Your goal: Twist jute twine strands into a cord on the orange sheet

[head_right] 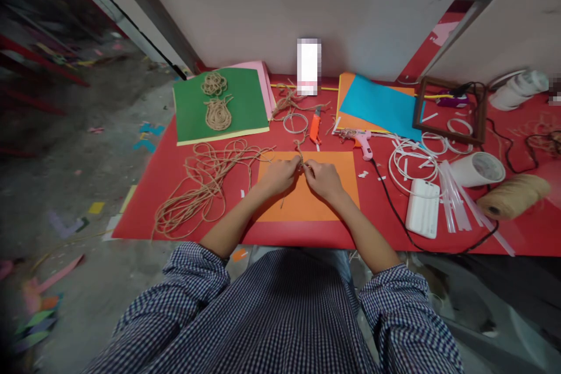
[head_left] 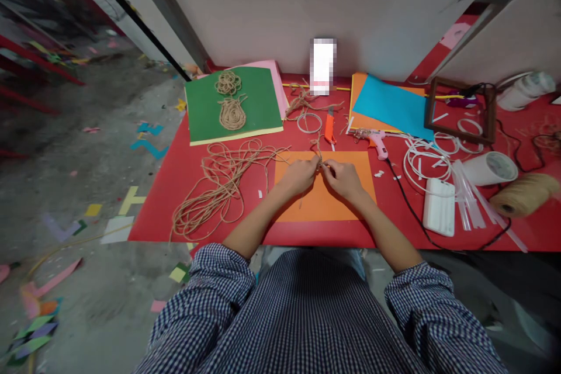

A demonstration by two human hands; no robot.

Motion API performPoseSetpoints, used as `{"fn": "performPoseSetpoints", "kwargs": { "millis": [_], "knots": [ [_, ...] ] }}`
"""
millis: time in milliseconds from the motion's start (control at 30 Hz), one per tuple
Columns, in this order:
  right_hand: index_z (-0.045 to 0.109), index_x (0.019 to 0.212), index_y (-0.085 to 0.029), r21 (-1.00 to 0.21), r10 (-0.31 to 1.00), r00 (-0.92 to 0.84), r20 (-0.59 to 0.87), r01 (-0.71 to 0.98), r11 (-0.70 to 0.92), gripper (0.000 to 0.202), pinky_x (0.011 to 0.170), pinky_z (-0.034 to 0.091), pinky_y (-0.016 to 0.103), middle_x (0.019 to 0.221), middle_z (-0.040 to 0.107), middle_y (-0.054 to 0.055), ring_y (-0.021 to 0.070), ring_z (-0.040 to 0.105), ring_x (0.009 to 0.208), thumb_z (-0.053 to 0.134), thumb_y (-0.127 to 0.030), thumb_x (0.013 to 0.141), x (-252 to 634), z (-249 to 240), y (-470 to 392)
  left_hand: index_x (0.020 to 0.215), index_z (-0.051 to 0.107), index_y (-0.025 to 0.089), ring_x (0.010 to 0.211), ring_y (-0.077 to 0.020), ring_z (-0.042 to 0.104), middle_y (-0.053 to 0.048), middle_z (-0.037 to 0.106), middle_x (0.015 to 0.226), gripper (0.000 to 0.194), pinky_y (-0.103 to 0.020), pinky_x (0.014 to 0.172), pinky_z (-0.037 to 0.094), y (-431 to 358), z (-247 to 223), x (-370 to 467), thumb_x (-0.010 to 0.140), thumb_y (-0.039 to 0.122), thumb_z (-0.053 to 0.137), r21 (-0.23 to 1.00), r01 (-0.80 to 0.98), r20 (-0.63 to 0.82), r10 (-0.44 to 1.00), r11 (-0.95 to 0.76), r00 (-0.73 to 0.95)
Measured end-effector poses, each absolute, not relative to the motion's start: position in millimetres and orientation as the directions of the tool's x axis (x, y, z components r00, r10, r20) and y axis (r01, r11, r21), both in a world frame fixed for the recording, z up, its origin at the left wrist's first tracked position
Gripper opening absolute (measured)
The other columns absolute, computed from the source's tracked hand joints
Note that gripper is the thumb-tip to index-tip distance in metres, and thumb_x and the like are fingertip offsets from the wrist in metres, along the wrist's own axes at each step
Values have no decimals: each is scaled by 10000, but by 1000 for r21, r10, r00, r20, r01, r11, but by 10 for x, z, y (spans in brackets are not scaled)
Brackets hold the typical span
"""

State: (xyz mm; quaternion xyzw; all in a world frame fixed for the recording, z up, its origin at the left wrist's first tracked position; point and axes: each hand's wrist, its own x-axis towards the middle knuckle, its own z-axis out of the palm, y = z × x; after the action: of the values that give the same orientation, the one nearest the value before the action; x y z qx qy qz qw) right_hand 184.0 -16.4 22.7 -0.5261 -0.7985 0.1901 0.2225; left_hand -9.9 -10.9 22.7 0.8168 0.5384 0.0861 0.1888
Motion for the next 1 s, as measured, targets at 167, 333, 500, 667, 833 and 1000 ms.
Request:
{"fn": "performPoseSetpoints", "kwargs": {
  "millis": [167,333,500,667,833,1000],
  "knots": [
    [751,980,-223,-527,920,-357,160,757,386,359,676,326,326,772,750,76,230,635,676,470,-426,1075,1839,223,-167,1285,586,175,928,-345,712,-209,750,982,306,-381,843,460,-95,221,-104,1017,247,457,419,847,-88,914,-327,396],
    [745,953,-226,-486,912,-377,164,774,407,350,675,313,329,782,754,81,230,628,678,475,-410,1074,1852,186,-152,1264,613,175,934,-348,709,-205,746,973,295,-388,863,458,-98,208,-105,1016,268,483,472,824,-78,916,-313,393],
    [750,933,-207,-376,912,-371,176,830,411,340,664,298,332,808,771,101,223,622,670,490,-384,1063,1853,176,-150,1245,643,176,866,-301,696,-159,740,928,374,-381,866,458,-46,181,-133,1077,389,386,615,755,-10,955,-227,295],
    [781,1103,-201,-366,908,-362,210,832,417,375,693,333,336,892,797,120,231,660,718,453,-382,1085,1830,184,-187,1187,656,190,869,-212,657,-86,718,954,255,-326,869,472,-15,85,-102,984,236,509,910,400,0,966,-106,257],
    [777,1243,-214,-549,909,-318,269,724,416,397,777,415,343,1019,810,123,242,693,819,469,-406,1083,1801,190,-244,1165,598,210,523,-105,431,60,471,648,261,-223,572,363,-117,41,27,955,366,596,942,-98,-248,861,322,444],
    [805,1006,-203,-845,960,-177,219,457,277,376,640,409,298,736,705,33,164,563,625,583,-506,1021,1732,159,-241,975,622,167,672,-119,535,-6,620,784,128,-246,681,435,-34,31,-3,901,271,624,993,76,-115,921,93,372]
  ]
}}
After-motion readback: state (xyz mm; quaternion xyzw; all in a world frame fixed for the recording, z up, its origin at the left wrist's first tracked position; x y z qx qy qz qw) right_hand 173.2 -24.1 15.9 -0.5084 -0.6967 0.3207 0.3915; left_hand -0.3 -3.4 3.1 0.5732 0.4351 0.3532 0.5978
